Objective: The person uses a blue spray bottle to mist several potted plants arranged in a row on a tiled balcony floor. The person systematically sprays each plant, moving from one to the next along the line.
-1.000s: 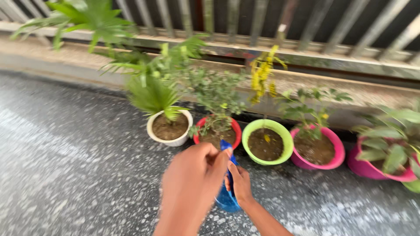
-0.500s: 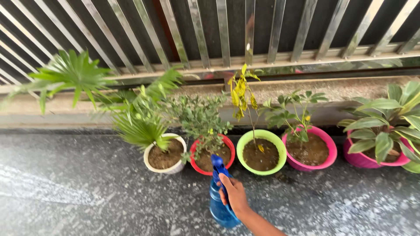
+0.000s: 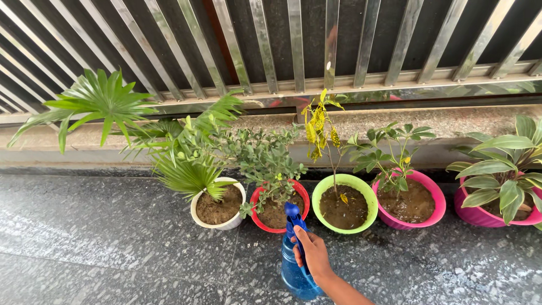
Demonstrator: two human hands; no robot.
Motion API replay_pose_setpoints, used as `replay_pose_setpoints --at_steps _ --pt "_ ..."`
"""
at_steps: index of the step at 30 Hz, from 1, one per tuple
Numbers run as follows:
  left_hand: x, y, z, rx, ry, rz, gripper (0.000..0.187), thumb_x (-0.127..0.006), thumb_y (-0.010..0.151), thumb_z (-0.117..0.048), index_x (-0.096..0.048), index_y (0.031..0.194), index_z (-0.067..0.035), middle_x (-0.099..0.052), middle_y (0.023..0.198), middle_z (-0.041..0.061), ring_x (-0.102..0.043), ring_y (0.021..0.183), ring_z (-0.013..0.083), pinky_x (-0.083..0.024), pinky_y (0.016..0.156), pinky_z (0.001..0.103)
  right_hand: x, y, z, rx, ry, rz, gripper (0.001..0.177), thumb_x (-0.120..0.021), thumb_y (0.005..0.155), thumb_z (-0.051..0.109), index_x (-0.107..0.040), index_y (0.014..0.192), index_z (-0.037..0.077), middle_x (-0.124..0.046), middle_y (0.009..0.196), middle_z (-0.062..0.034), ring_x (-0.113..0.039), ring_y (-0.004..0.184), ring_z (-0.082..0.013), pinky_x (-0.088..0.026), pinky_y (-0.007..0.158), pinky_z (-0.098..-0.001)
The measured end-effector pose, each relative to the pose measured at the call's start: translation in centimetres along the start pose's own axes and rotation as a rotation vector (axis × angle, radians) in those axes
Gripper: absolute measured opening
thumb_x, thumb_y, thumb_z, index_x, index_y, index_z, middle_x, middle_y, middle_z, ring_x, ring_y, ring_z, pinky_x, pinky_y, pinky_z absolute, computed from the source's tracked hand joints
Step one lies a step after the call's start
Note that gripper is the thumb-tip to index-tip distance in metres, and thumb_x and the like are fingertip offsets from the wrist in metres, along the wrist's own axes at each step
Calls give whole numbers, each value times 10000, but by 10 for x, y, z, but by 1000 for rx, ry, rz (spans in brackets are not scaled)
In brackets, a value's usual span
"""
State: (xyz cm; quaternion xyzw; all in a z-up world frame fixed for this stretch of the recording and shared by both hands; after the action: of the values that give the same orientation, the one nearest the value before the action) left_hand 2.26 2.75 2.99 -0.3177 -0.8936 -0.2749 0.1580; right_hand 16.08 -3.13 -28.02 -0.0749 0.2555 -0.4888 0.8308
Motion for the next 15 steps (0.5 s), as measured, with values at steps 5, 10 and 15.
replay_pose_setpoints --at_steps 5,10,15 --pt "0 4 -9 19 -101 -18 545 -624 872 -607 -713 804 -74 -668 677 60 -667 704 270 -510 653 410 -5 4 4 56 -15 7 500 -638 961 482 -673 863 -7 -562 562 -47 -461 435 -114 -365 428 -290" --pt "-56 29 22 421 109 217 573 -602 900 -619 -706 786 -67 -661 638 49 -666 681 262 -513 644 406 -17 -5 24 -14 -5 42 514 -580 950 475 -650 795 -10 -593 550 -81 -513 416 -167 -405 429 -336" --pt "-103 42 95 716 358 610 773 -567 820 -771 -732 777 -18 -733 674 149 -760 754 275 -569 762 412 -23 -23 59 -72 -66 65 522 -522 1000 459 -605 774 -4 -550 544 -80 -499 414 -180 -394 427 -336"
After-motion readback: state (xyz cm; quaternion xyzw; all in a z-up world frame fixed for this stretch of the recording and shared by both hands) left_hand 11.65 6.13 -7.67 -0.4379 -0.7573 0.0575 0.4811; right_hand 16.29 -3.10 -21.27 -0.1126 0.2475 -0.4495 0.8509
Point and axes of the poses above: each hand's wrist, its own y-axis towards the middle knuckle, its own x-axis out of the back of the hand, z = x × y, the point moved 2 cm from there along y, towards the middle knuckle
